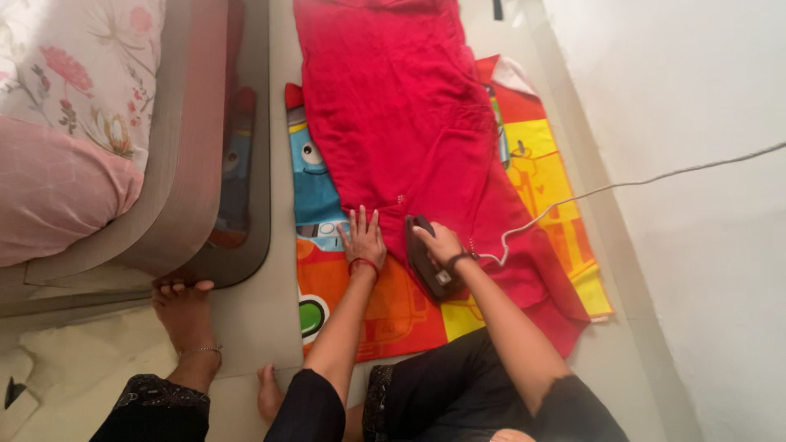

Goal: The person irons a red garment on a mat on the floor using an iron and then folds it.

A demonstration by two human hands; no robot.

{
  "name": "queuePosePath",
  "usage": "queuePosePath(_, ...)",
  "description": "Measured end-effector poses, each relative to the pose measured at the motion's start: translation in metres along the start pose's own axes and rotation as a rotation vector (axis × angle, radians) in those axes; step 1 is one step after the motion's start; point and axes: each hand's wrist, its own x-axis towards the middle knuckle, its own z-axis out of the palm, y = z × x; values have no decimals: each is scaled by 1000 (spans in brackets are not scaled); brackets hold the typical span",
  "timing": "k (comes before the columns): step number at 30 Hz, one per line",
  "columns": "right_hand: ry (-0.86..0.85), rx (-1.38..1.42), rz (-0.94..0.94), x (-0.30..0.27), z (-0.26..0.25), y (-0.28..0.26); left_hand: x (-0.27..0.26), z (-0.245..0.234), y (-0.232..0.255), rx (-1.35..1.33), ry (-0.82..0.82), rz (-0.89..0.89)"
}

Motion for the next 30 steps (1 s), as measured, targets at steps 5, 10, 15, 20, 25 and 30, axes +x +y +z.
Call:
queuePosePath(5, 104, -49, 32, 17, 4, -4, -10, 0, -8, 47, -12, 49)
queuePosePath(10, 146, -3, 17, 85, 2, -19, -10, -9, -6, 39, -13, 45)
queuePosePath(15, 111, 30, 15, 125, -14, -42, -9, -7, -7, 16, -8, 35)
queuePosePath(20, 54, 12, 39, 123, -15, -37, -8, -2, -13, -16, -9, 48)
queuePosePath(25, -109, -31, 9, 75, -17, -4, -6, 3, -12, 9, 20, 62)
queuePosePath(30, 70, -287, -84, 11, -10, 31, -8, 0, -13, -8, 15, 56)
